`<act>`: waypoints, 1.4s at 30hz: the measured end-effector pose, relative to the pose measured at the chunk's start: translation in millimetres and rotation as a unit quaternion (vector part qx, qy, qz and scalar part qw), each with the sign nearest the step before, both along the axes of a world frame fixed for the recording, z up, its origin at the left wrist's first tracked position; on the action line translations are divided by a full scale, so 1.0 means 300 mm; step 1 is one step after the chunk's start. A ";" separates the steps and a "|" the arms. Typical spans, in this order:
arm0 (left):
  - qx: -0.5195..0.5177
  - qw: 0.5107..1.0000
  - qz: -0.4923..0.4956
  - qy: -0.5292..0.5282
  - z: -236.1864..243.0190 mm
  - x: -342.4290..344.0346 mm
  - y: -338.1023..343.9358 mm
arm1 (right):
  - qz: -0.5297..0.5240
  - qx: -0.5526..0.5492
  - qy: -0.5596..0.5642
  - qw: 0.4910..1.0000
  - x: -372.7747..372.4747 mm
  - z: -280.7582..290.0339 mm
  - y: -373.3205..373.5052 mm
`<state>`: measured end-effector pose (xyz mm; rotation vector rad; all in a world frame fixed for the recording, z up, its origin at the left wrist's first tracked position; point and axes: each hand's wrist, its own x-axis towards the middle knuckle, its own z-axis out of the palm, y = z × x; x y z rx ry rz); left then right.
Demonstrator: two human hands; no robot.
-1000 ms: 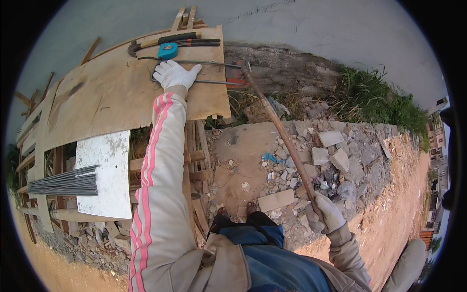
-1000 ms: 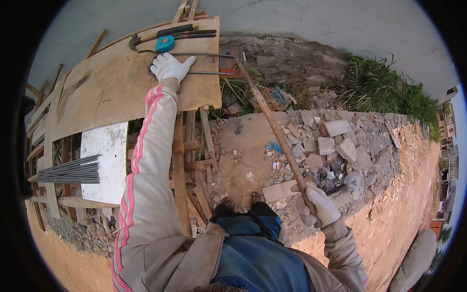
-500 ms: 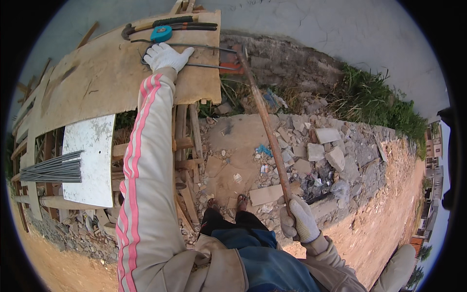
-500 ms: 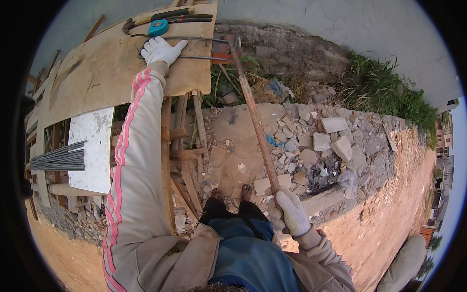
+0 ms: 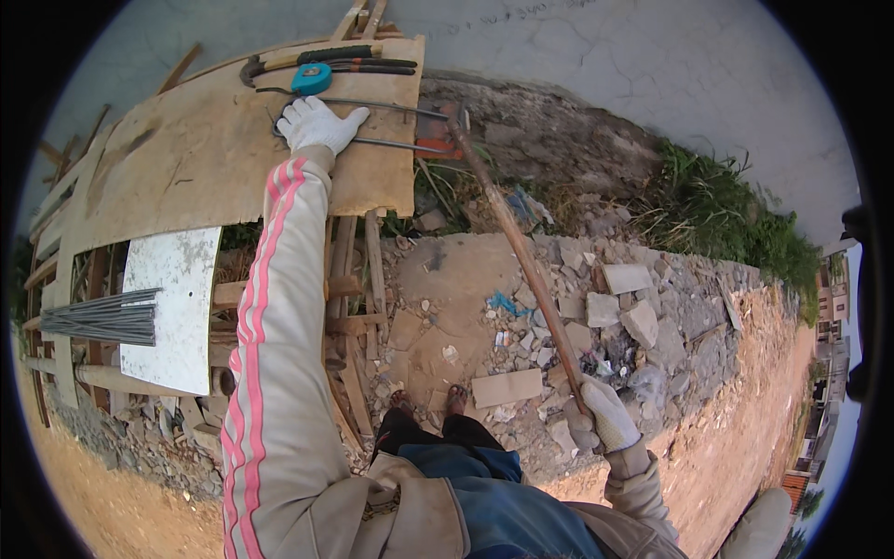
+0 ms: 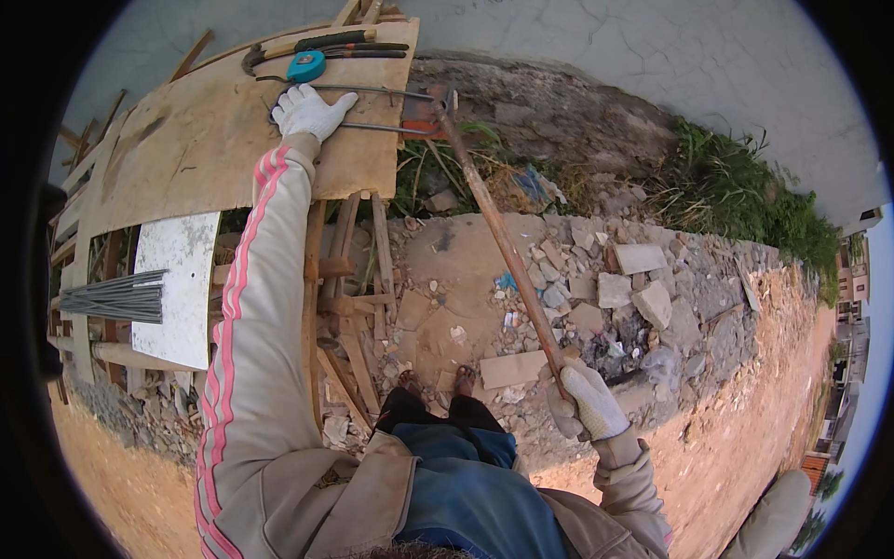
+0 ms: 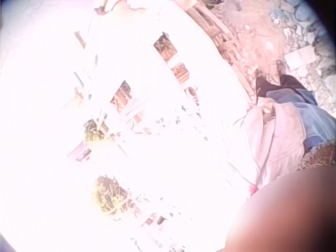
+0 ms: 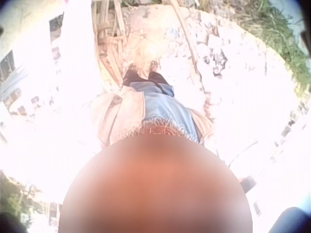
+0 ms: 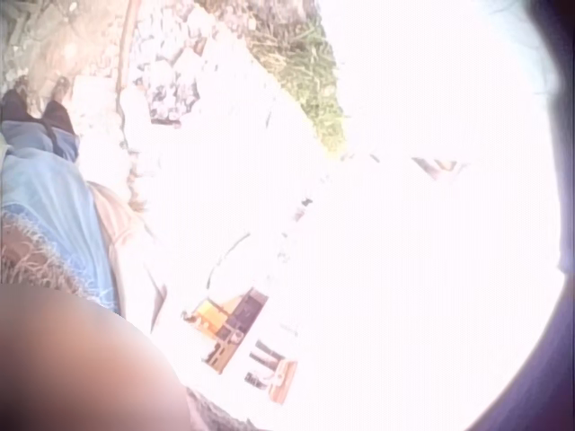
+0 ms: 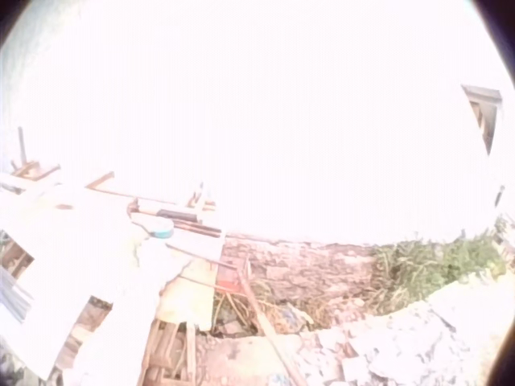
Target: The person repeatedly bends thin metal rods into U-shaped forms using a long metal bar as a lever against a wooden workbench. The person positions each rod, applies force with the bar, and then removes the bent piece to repeat the process.
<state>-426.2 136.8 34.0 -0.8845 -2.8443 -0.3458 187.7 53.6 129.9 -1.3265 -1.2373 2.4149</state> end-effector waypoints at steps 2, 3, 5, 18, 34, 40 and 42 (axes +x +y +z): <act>0.001 1.000 0.001 0.004 0.002 0.001 0.000 | 0.000 0.004 -0.005 1.000 -0.001 0.003 -0.006; 0.001 1.000 0.000 0.006 0.001 0.001 0.000 | -0.007 -0.005 -0.007 1.000 -0.006 0.001 -0.014; -0.001 1.000 -0.001 0.008 -0.003 -0.002 0.001 | -0.016 -0.020 -0.004 1.000 -0.019 -0.005 -0.036; 0.019 0.999 -0.002 0.038 -0.030 -0.017 0.014 | -0.056 -0.024 0.043 0.997 -0.241 -0.120 -0.317; 0.055 0.997 -0.019 0.043 -0.055 -0.025 0.012 | -0.131 -0.149 0.087 0.976 -0.517 -0.132 -0.556; 0.057 0.997 -0.027 0.043 -0.056 -0.023 0.006 | -0.121 -0.143 0.144 0.972 -0.662 -0.209 -0.638; 0.059 0.997 -0.026 0.045 -0.056 -0.023 0.007 | -0.152 -0.167 0.120 0.967 -0.699 -0.215 -0.665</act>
